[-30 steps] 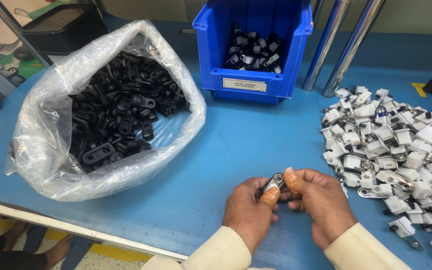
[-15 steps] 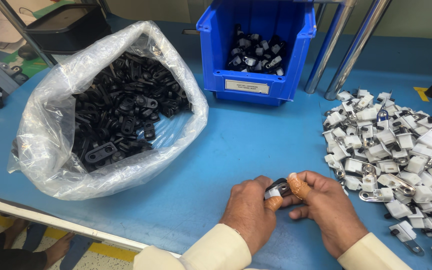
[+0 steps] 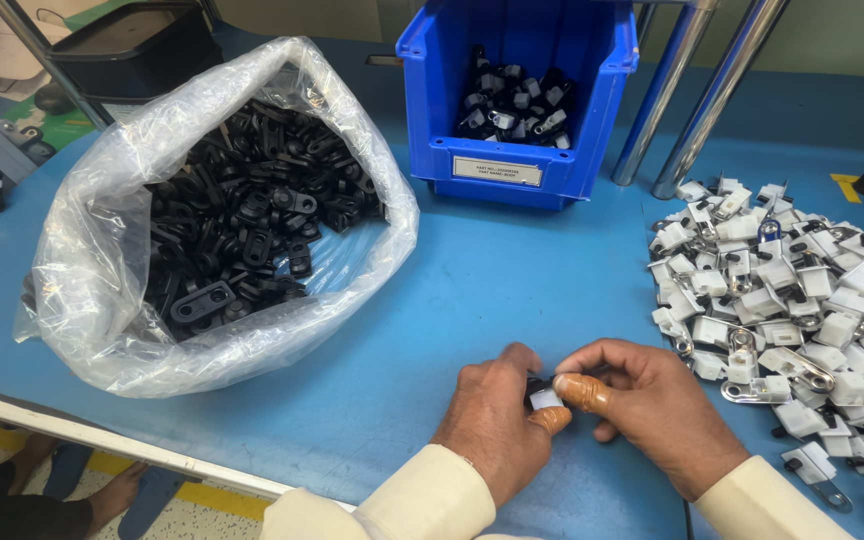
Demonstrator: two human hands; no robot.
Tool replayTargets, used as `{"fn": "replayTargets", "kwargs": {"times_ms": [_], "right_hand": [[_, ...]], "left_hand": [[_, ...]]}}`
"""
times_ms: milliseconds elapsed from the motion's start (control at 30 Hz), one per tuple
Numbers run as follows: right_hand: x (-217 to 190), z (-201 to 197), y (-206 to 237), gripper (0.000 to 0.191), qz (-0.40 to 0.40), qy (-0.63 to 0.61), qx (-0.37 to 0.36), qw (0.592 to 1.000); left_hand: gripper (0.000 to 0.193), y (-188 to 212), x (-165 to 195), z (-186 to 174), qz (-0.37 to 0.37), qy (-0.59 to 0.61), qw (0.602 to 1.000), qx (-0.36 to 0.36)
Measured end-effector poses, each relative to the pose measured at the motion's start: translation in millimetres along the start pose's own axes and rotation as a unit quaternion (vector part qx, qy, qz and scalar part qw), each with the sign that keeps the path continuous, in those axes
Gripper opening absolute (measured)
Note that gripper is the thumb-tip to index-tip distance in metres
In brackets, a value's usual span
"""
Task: The person repeatedly picks black plastic parts from a bag and white plastic parts from a pile, then joins them by hand into assembled units. The assembled units are placed into a blue bin on the table.
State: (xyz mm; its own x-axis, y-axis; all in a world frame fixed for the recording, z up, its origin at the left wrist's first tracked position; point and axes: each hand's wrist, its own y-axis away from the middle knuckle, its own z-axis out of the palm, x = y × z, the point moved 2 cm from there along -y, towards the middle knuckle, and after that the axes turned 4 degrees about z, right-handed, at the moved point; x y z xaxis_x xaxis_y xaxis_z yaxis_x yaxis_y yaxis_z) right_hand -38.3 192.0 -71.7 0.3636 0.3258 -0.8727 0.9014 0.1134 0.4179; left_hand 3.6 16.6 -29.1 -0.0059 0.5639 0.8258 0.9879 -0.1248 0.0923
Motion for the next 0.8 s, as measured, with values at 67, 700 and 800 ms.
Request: {"fn": "replayTargets", "kwargs": {"times_ms": [67, 700, 800], "right_hand": [[-2, 0, -1, 0.020, -0.027, 0.037, -0.006, 0.999], [-17, 19, 9, 0.025, -0.014, 0.079, 0.120, 0.990], [-15, 28, 14, 0.033, -0.022, 0.078, 0.171, 0.982]], "left_hand": [[0.036, 0, 2, -2, 0.018, -0.012, 1.000, -0.007], [0.032, -4, 4, -8, -0.002, -0.029, 0.999, -0.037], [0.030, -4, 5, -10, -0.011, -0.025, 0.999, -0.047]]}}
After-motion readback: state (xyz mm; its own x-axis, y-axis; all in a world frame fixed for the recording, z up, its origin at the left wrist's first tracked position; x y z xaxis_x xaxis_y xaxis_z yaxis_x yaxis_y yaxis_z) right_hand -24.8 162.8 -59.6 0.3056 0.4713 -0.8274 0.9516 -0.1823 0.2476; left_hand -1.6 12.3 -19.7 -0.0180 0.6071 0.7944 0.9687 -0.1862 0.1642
